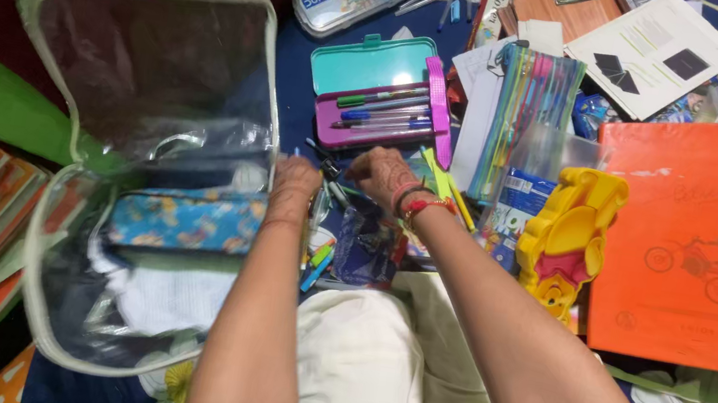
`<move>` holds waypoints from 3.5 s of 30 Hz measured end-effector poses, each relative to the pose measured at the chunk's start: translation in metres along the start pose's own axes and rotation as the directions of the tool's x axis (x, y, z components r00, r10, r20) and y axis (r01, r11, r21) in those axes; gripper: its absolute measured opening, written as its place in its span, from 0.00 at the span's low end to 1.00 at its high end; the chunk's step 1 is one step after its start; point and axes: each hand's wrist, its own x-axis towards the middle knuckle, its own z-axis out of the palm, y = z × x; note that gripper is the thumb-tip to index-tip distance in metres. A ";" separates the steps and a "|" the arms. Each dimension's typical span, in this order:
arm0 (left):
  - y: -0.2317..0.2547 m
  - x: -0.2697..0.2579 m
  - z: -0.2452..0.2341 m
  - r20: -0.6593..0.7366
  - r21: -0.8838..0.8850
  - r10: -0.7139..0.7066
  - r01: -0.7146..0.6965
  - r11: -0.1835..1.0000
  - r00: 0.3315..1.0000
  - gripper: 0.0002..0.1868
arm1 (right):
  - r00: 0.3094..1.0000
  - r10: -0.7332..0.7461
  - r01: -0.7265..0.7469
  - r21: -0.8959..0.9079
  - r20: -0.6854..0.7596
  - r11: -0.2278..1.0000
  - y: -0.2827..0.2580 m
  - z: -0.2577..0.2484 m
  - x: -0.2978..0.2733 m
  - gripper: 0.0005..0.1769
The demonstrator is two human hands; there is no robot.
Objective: The person organizes stationery items on a bed. They place a clear plastic folder into a transparent bag, then add a yellow cloth and a white cloth. They put a blue pencil case into the bag, open a purple pencil case, and place several pens and markers into it before closing it.
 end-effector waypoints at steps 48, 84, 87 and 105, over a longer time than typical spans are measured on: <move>0.092 -0.112 -0.114 -0.134 -0.765 0.187 -0.222 0.605 0.973 0.12 | 0.829 0.559 -0.409 0.695 0.012 0.591 0.049 -0.024 -0.008 0.14; 0.079 -0.067 -0.062 -0.671 -0.303 0.349 -0.671 0.677 0.654 0.13 | 0.898 0.008 -0.071 -0.127 -0.440 0.989 0.083 -0.033 0.030 0.12; 0.081 -0.065 -0.064 -0.691 -0.279 0.348 -0.678 0.680 0.634 0.11 | 0.906 0.056 -0.134 -0.158 -0.420 0.978 0.092 -0.030 0.035 0.08; 0.045 -0.098 -0.074 -0.621 -0.180 0.515 -0.747 0.640 0.591 0.20 | 0.986 0.130 -0.108 -0.193 0.102 0.975 -0.004 -0.004 -0.005 0.20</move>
